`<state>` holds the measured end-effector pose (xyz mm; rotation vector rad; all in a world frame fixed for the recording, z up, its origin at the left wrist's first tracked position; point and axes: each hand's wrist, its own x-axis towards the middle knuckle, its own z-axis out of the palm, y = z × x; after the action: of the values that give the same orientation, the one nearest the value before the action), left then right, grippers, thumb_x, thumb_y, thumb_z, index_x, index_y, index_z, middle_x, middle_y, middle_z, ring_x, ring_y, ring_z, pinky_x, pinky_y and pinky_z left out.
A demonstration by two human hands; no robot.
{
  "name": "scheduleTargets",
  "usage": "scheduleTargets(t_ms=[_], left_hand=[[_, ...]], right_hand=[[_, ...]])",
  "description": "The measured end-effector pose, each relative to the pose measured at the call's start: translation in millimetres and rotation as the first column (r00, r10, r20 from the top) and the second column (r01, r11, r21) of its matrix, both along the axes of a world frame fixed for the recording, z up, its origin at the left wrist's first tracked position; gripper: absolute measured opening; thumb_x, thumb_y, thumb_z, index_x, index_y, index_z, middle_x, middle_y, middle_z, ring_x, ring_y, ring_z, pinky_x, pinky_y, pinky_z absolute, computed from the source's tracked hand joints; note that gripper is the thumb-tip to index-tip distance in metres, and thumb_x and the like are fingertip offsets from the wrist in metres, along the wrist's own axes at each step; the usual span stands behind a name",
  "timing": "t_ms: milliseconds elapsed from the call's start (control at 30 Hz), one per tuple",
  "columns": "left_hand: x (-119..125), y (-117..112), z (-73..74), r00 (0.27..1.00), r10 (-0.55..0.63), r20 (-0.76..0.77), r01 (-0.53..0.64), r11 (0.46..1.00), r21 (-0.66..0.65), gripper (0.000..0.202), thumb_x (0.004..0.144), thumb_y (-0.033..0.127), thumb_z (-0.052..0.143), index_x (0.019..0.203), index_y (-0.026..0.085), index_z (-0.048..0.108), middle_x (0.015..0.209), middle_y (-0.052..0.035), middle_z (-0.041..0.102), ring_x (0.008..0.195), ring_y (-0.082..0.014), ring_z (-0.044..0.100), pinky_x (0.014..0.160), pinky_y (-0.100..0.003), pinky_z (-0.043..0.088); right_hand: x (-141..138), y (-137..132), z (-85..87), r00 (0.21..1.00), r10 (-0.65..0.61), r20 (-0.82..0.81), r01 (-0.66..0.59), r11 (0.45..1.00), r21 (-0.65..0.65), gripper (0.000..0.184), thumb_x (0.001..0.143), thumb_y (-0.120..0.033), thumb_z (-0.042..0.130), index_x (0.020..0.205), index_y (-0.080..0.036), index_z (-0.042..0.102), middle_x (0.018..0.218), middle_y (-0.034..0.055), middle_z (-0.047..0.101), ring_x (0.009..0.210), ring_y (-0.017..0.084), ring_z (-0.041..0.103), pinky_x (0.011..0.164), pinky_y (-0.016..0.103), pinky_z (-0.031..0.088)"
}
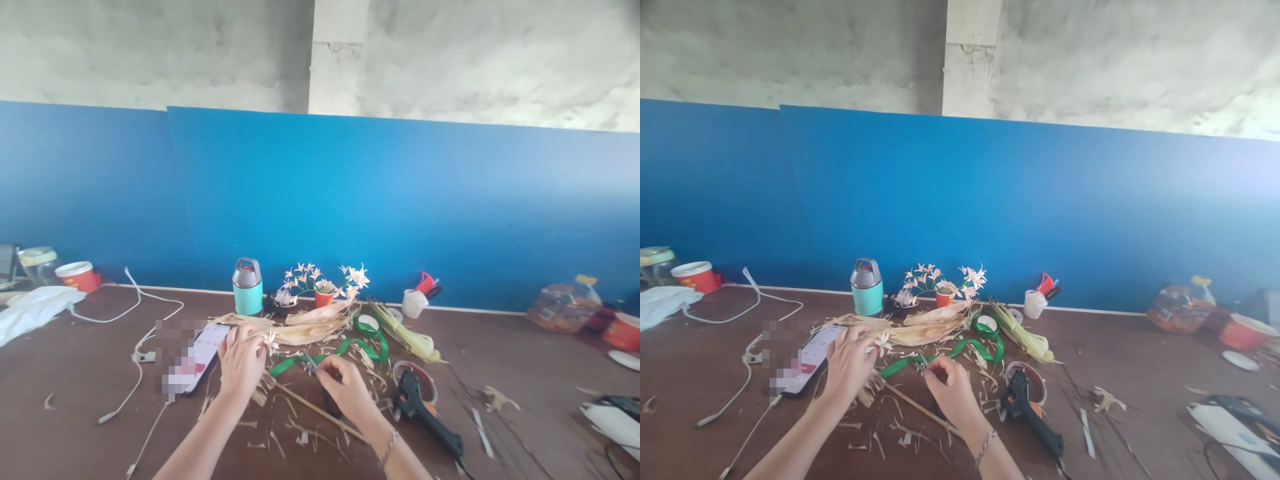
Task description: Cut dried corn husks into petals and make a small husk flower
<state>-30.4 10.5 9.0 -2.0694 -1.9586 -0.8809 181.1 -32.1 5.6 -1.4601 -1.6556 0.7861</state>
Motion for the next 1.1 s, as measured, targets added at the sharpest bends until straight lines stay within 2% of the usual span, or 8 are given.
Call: scheduleTargets(t_ms=[67, 167, 300, 500, 767, 967, 1100], left_hand=[[-0.4, 0.4, -1.7, 1.000, 0.017, -0.009, -0.017, 1.000, -0.021, 0.017, 0.073, 0.018, 0.056, 0.068, 0.027, 0.070, 0.109, -0.0031, 0.061, 0.109, -0.0271, 0.044, 0.086, -0.040, 0.030], [-1.9, 1.6, -4.5, 1.000, 0.022, -0.007, -0.022, 0.999, -0.047, 0.018, 0.074, 0.020, 0.057, 0.071, 0.029, 0.071, 0.110, -0.0033, 0.061, 0.111, -0.0276, 0.043, 0.088, -0.042, 0.029], [-3.6, 3.8, -7.5, 1.000, 0.003, 0.012, -0.002, 0.997, -0.073, 0.021, 0.073, 0.017, 0.056, 0.075, 0.031, 0.072, 0.110, -0.0026, 0.061, 0.111, -0.0274, 0.043, 0.089, -0.042, 0.029], [-4.9, 8.4, -9.3, 0.996, 0.005, 0.084, 0.007, 0.990, -0.141, 0.029, 0.076, 0.014, 0.049, 0.081, 0.029, 0.072, 0.107, -0.0031, 0.063, 0.104, -0.0264, 0.047, 0.084, -0.039, 0.034], [-5.4, 5.0, -6.5, 0.999, 0.002, 0.054, 0.008, 0.981, -0.192, 0.021, 0.076, 0.021, 0.052, 0.071, 0.027, 0.071, 0.103, -0.0037, 0.063, 0.104, -0.0276, 0.047, 0.085, -0.040, 0.033], [-6.2, 4.6, -7.3, 0.998, 0.025, 0.065, -0.011, 0.976, -0.218, 0.015, 0.071, 0.019, 0.055, 0.068, 0.025, 0.068, 0.102, -0.0047, 0.062, 0.104, -0.0282, 0.047, 0.086, -0.040, 0.033], [-6.3, 7.2, -10.5, 0.989, 0.041, 0.140, -0.011, 0.978, -0.209, 0.019, 0.070, 0.015, 0.051, 0.072, 0.025, 0.067, 0.100, -0.0050, 0.062, 0.104, -0.0291, 0.047, 0.085, -0.042, 0.034]], right_hand=[[1.9, -0.6, -0.4, 0.985, -0.041, 0.165, 0.030, 0.997, 0.069, 0.014, 0.076, -0.021, 0.049, 0.067, -0.018, 0.058, 0.067, 0.0011, 0.061, 0.066, 0.016, 0.055, 0.063, 0.024, 0.038], [5.2, -2.0, 1.3, 0.890, -0.137, 0.435, 0.069, 0.984, 0.167, 0.015, 0.077, -0.016, 0.047, 0.071, -0.019, 0.060, 0.073, 0.0033, 0.064, 0.073, 0.018, 0.058, 0.070, 0.026, 0.037], [8.5, -4.2, 5.3, 0.764, -0.193, 0.615, 0.114, 0.980, 0.166, 0.012, 0.078, -0.019, 0.050, 0.077, -0.019, 0.062, 0.080, 0.0051, 0.065, 0.082, 0.021, 0.058, 0.075, 0.029, 0.035], [8.3, -7.1, 9.1, 0.703, -0.144, 0.696, 0.150, 0.987, 0.053, 0.015, 0.076, -0.022, 0.052, 0.086, -0.019, 0.063, 0.091, 0.0078, 0.065, 0.091, 0.023, 0.058, 0.080, 0.030, 0.036], [6.1, -10.8, 10.1, 0.668, -0.111, 0.736, 0.151, 0.988, 0.012, 0.023, 0.073, -0.022, 0.051, 0.092, -0.017, 0.063, 0.095, 0.0107, 0.063, 0.094, 0.026, 0.057, 0.083, 0.032, 0.036], [7.5, -12.7, 7.3, 0.657, -0.084, 0.749, 0.162, 0.986, -0.032, 0.035, 0.065, -0.015, 0.050, 0.099, -0.015, 0.061, 0.097, 0.0125, 0.062, 0.095, 0.028, 0.056, 0.082, 0.035, 0.037], [7.6, -11.5, 12.1, 0.672, -0.060, 0.739, 0.155, 0.986, -0.061, 0.032, 0.066, -0.016, 0.049, 0.095, -0.015, 0.061, 0.097, 0.0123, 0.062, 0.093, 0.027, 0.057, 0.079, 0.033, 0.039]])
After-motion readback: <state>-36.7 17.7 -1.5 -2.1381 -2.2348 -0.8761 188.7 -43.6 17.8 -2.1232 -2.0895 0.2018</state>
